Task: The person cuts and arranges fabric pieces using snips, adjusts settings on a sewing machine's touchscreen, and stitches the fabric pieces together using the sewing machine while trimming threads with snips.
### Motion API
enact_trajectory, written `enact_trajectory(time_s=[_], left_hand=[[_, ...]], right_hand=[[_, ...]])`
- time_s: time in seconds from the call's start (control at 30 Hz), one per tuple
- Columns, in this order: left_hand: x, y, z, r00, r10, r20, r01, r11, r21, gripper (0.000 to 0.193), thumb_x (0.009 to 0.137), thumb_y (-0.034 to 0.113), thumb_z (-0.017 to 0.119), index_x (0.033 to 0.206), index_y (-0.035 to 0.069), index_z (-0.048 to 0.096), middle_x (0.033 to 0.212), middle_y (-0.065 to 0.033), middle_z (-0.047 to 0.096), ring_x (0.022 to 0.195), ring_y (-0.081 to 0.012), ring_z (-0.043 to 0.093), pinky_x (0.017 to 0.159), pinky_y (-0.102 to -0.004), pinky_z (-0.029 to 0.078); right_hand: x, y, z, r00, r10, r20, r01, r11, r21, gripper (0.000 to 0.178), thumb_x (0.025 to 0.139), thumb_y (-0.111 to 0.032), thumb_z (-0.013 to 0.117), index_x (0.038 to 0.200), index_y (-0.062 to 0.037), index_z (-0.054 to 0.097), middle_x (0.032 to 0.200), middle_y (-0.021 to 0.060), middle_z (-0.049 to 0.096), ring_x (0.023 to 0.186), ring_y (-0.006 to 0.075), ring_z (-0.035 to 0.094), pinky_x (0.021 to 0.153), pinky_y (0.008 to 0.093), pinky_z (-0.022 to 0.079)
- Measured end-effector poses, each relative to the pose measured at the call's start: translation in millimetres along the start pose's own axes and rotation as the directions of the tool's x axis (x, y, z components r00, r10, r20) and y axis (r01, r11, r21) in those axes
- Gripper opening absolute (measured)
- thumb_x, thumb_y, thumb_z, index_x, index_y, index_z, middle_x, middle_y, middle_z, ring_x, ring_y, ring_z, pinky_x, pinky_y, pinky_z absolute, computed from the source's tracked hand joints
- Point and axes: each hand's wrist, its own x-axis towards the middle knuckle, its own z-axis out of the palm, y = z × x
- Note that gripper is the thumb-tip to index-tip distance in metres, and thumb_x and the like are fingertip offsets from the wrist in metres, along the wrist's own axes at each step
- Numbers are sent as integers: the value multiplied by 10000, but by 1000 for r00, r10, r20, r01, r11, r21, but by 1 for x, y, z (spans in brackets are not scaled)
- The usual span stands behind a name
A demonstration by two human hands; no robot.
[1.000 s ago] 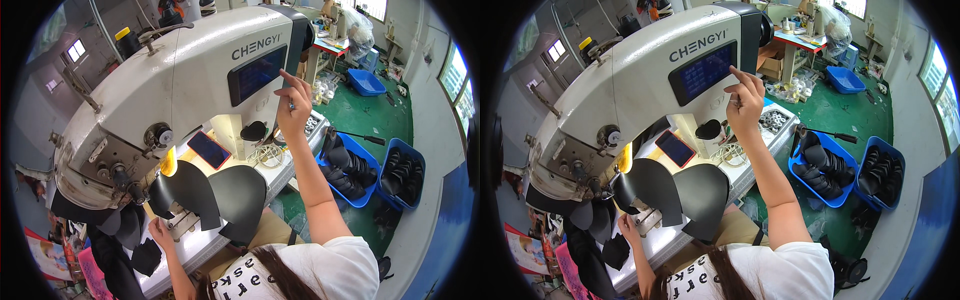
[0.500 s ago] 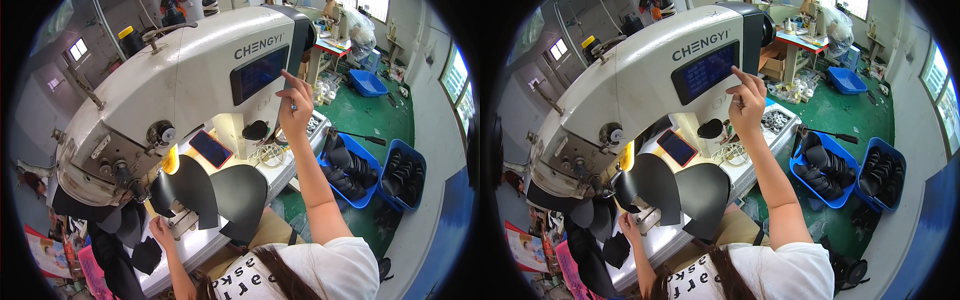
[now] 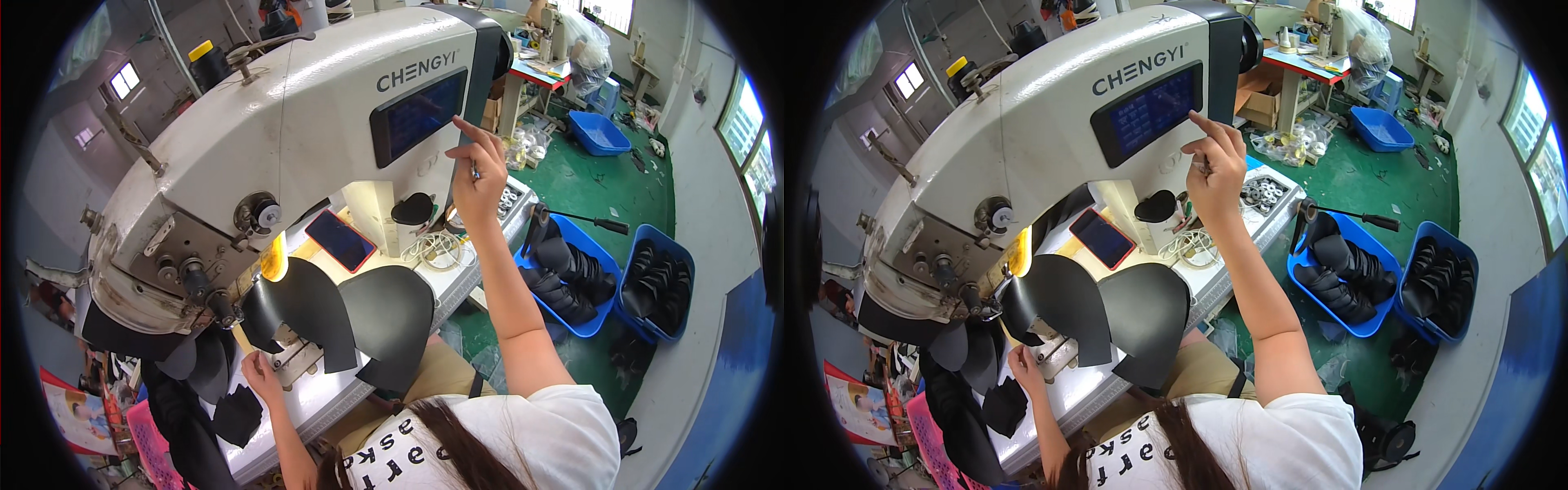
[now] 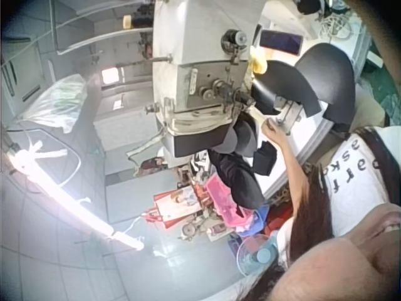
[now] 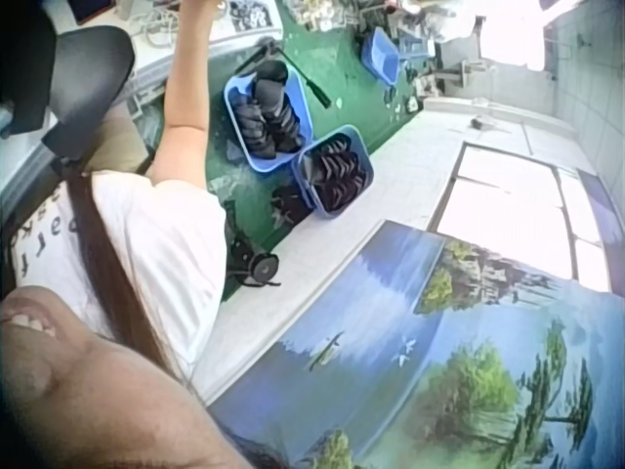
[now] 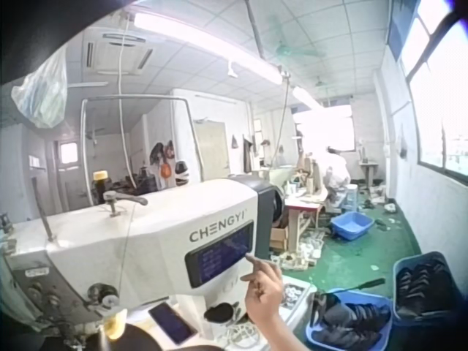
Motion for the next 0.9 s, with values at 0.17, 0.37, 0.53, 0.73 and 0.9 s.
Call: enact_trajectory(time_s=[0.17, 0.37, 0.53, 0.73, 0.9], left_hand=[[-2, 0, -1, 1000, 25, -14, -25, 1000, 14, 116, 873, 76, 554, 933, -22, 564, 881, -104, 526, 819, -214, 506, 711, -300, 406], [-1, 4, -3, 997, -60, 42, 57, 997, 50, 132, 891, 82, 540, 951, -36, 544, 930, -106, 518, 883, -182, 508, 803, -278, 415], [2, -1, 2, 1000, 19, -22, -19, 1000, 0, 110, 870, 76, 557, 928, -16, 568, 868, -93, 521, 800, -206, 505, 681, -294, 399], [1, 2, 0, 1000, 22, -9, -22, 999, 24, 106, 865, 71, 558, 926, -15, 568, 874, -98, 523, 810, -218, 506, 697, -300, 400], [-3, 0, -3, 1000, 21, -12, -21, 1000, 14, 104, 861, 69, 559, 921, -16, 566, 878, -101, 524, 820, -227, 504, 712, -306, 398]], right_hand=[[6, 2, 4, 1000, -3, 4, 3, 1000, 7, 140, 653, 101, 519, 662, -24, 583, 1081, 89, 656, 955, 281, 553, 833, 371, 419], [1, 0, 0, 1000, 16, 3, -16, 999, 51, 143, 645, 95, 503, 659, -28, 574, 1059, 90, 665, 953, 279, 555, 832, 377, 411], [2, -4, 7, 997, -70, -46, 71, 997, 30, 140, 630, 90, 508, 665, -24, 580, 1071, 90, 660, 939, 277, 560, 832, 365, 414], [1, -2, 7, 999, -33, 21, 32, 999, 43, 148, 628, 94, 517, 669, -28, 591, 1058, 83, 663, 943, 281, 559, 830, 369, 419], [-6, -12, 0, 1000, -11, 28, 9, 997, 75, 154, 617, 95, 518, 669, -31, 591, 1049, 82, 664, 939, 282, 560, 829, 370, 419]])
